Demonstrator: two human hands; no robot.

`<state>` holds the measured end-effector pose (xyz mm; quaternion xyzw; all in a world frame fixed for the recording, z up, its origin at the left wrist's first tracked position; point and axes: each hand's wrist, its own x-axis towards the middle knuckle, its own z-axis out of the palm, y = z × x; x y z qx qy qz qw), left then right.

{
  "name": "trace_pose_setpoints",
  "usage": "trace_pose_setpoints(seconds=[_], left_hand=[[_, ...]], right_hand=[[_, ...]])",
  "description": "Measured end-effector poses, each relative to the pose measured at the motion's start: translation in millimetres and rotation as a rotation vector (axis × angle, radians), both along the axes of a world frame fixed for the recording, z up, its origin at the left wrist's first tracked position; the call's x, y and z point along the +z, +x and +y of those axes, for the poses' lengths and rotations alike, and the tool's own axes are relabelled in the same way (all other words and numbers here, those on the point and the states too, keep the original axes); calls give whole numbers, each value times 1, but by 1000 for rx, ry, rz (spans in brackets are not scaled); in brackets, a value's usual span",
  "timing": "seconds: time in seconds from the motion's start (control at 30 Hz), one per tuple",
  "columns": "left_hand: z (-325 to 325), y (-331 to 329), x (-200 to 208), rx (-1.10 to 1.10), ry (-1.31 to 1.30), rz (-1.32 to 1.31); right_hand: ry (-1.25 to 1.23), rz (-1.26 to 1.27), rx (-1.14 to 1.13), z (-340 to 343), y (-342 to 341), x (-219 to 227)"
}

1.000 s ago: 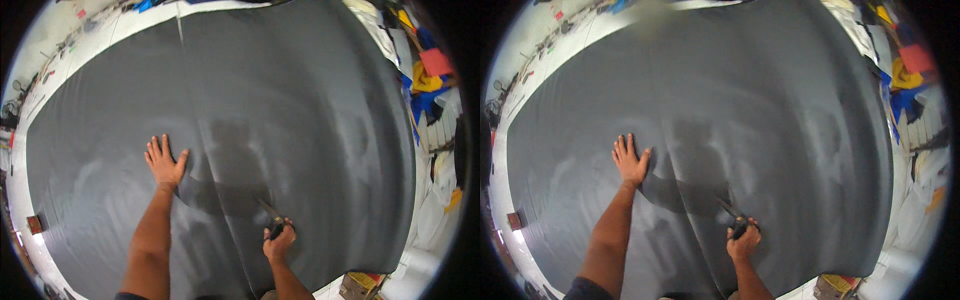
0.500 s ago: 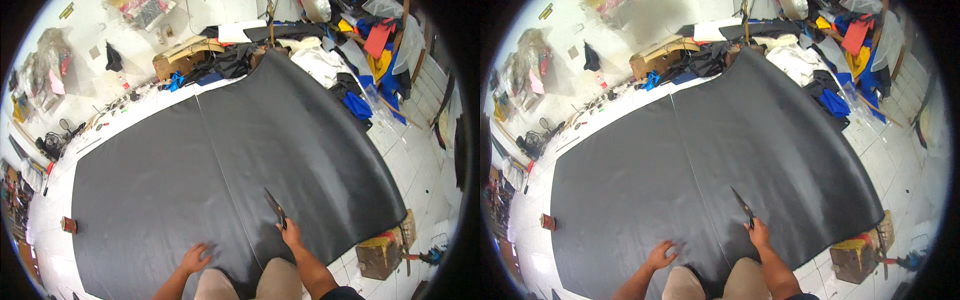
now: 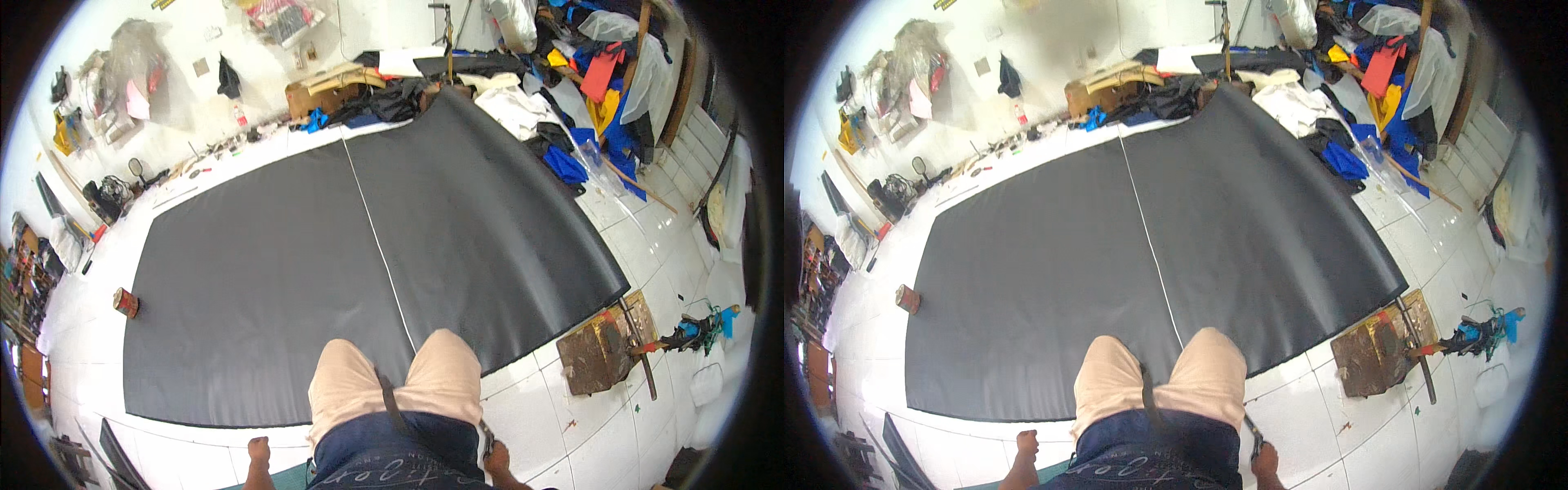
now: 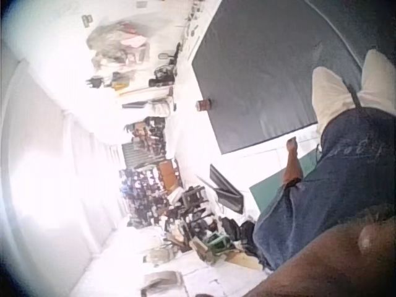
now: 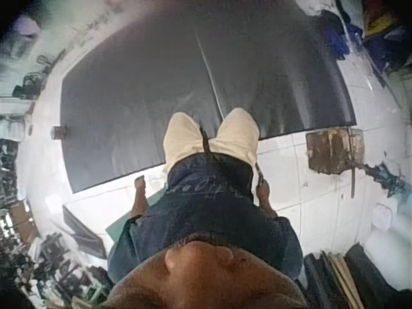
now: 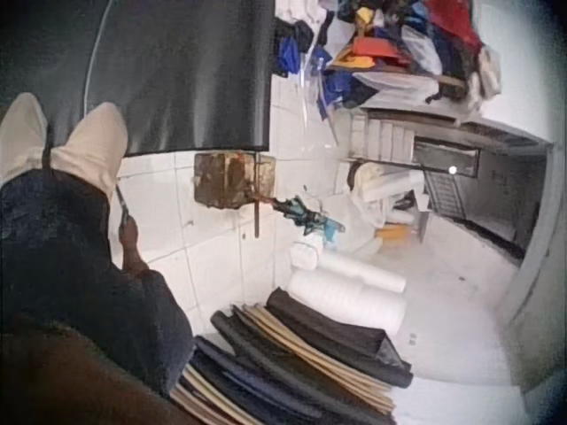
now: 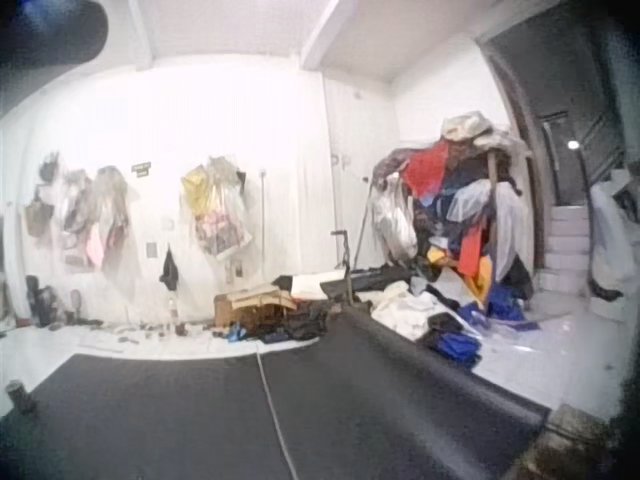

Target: The person cuts a large sheet of black textile material using shears on the floor, first cutting a strip from the edge and then cutting the main sheet into two pieces.

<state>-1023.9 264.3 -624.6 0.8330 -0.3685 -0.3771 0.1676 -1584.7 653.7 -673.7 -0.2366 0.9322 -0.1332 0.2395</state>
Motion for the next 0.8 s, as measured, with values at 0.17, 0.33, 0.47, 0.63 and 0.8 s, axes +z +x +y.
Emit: trace_pose_setpoints(seconds=[0.17, 0.33, 0.47, 0.63, 0.8], left_hand=[[-47, -135, 48, -388, -278, 212], [-63, -260, 151, -866, -560, 83], [-40, -310, 166, -1038, -588, 38], [-18, -296, 191, -1159, -581, -131], [-9, -291, 183, -1165, -597, -140]], right_hand=[[-110, 51, 255, 1, 13, -13], [-338, -647, -433, -22, 24, -20], [-110, -512, -98, -49, 8, -10], [53, -490, 245, -102, -29, 10], [12, -247, 516, -192, -71, 33]])
